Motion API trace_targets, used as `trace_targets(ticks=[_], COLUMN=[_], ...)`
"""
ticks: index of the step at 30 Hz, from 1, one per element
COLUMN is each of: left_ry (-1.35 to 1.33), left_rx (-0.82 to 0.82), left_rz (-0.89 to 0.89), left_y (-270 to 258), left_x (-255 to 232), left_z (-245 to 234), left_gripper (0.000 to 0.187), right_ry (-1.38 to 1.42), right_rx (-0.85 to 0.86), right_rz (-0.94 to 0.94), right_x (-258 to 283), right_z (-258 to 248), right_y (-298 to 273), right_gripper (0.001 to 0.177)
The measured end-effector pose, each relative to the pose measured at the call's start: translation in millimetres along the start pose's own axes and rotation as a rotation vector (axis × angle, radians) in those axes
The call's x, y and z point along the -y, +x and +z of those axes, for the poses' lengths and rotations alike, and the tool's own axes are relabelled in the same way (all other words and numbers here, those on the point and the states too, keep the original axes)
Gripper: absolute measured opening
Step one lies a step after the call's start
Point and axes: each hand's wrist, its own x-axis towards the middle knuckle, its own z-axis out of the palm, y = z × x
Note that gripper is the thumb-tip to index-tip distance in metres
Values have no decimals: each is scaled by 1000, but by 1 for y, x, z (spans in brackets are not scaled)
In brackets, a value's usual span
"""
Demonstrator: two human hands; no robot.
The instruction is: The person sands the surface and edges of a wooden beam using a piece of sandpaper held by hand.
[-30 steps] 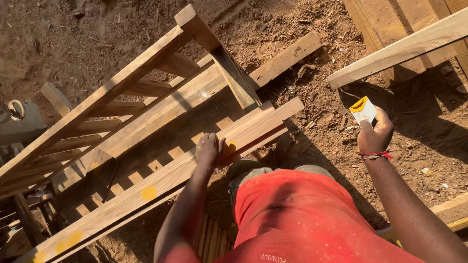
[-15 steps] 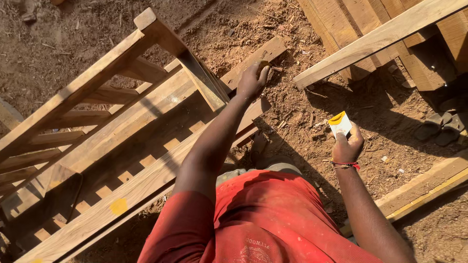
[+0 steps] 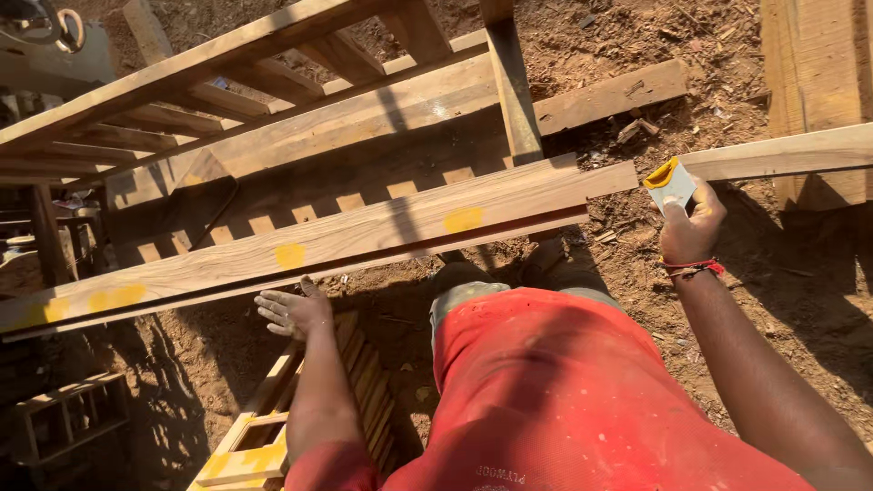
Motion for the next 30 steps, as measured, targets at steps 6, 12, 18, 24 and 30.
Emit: trace_targets(ticks=[6,12,18,24,30], left_ry=[-173,-516,-711,-800,-768], left_rx=[5,-28,128,165,208], left_rz=[152,1020,1379,1477,1533], left_y=[-48,-152,-175,-134,-104], left_x=[21,-111,-171,-161,-148], left_z=[49,45,-25,-55,-56], left_gripper=[102,76,69,63,53], right_ry=[-264,-758,-1073,-1257,-1377], right_rx=[167,506,646,603,649], right_rz=[-57,-335,-401,-357,-320], right_x=[42,41,13,-15,-14], right_z=[48,64,96,126,138], right_y=[1,-64,-89,-89,-85], right_gripper=[35,53,54,56,55])
